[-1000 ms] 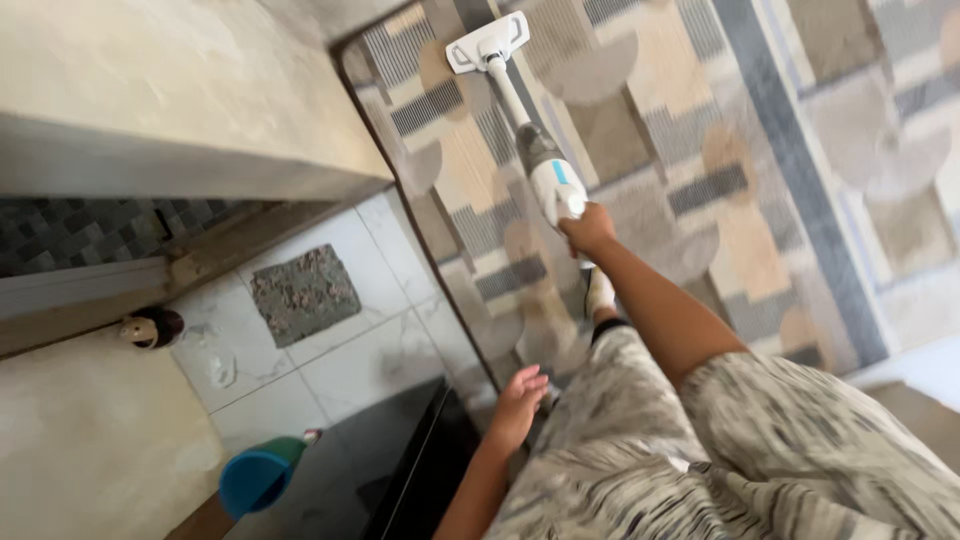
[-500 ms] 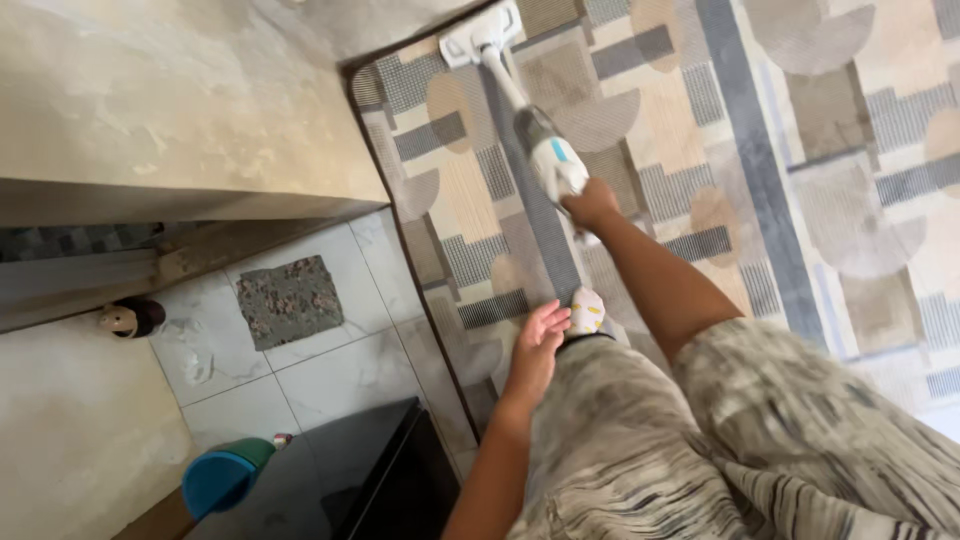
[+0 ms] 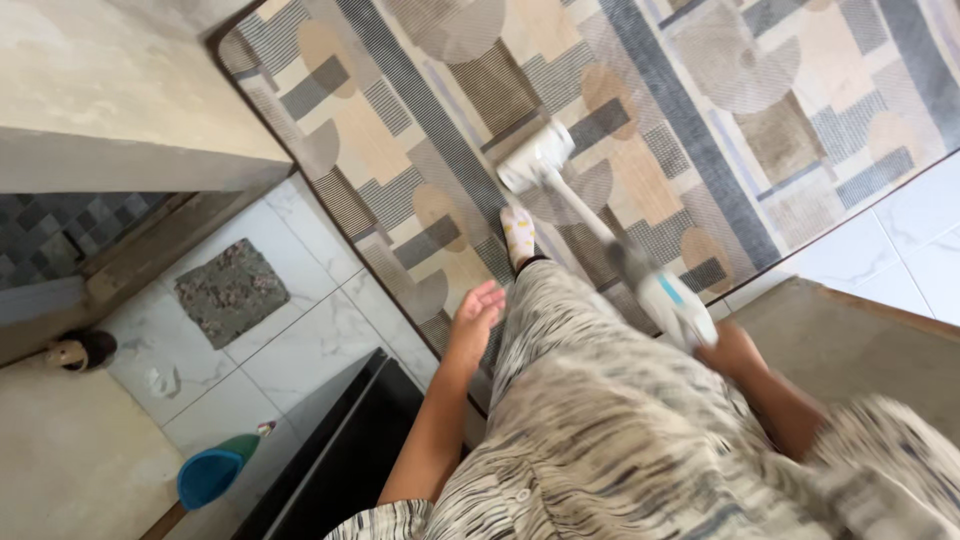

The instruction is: The person vacuums a patterned rug and a dark green rug on a tiled floor using a cordless vacuum cleaner.

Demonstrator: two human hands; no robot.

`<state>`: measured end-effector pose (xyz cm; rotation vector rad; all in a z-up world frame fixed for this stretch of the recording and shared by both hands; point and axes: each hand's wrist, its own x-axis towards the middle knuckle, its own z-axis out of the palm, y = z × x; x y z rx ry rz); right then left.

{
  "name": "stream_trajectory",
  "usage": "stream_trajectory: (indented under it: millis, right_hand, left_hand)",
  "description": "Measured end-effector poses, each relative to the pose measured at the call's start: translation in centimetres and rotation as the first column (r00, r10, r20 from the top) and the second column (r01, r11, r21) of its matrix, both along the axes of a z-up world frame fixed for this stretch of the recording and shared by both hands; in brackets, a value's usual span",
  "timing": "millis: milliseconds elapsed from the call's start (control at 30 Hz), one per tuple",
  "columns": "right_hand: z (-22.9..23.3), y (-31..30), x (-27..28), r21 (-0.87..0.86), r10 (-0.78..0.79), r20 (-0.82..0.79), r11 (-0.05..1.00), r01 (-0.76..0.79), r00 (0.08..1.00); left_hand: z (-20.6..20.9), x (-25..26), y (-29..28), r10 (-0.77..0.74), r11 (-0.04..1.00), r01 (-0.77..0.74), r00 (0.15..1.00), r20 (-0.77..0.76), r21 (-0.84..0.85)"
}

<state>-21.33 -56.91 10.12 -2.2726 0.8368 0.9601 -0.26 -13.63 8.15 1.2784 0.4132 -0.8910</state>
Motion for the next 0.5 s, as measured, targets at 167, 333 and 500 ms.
stream_trajectory:
  millis: [167,333,500]
  right_hand:
    - [6.5,2.0,-14.0,-0.058,-0.274,-0.184,0.962,0.268,0.944]
    - [4.5,3.4,-15.1,0.047,-0.422,-0.166,0.899,0.435,0.891]
    - [3.6,2.2,-13.9,0.011,-0.35,-0.088,0.936,0.352,0.933]
  left_hand:
    - [0.6,-3.1,-5.0,-0.146,0.987,0.151,0.985,0.091,-0.046]
    - [2.1,-3.6,-6.8,-0.195,0.976,0.206,0.972,0.132,-0.073]
    - [2.8,-4.5,-6.0,-0.275,0.958,0.274,0.961,-0.002,0.087]
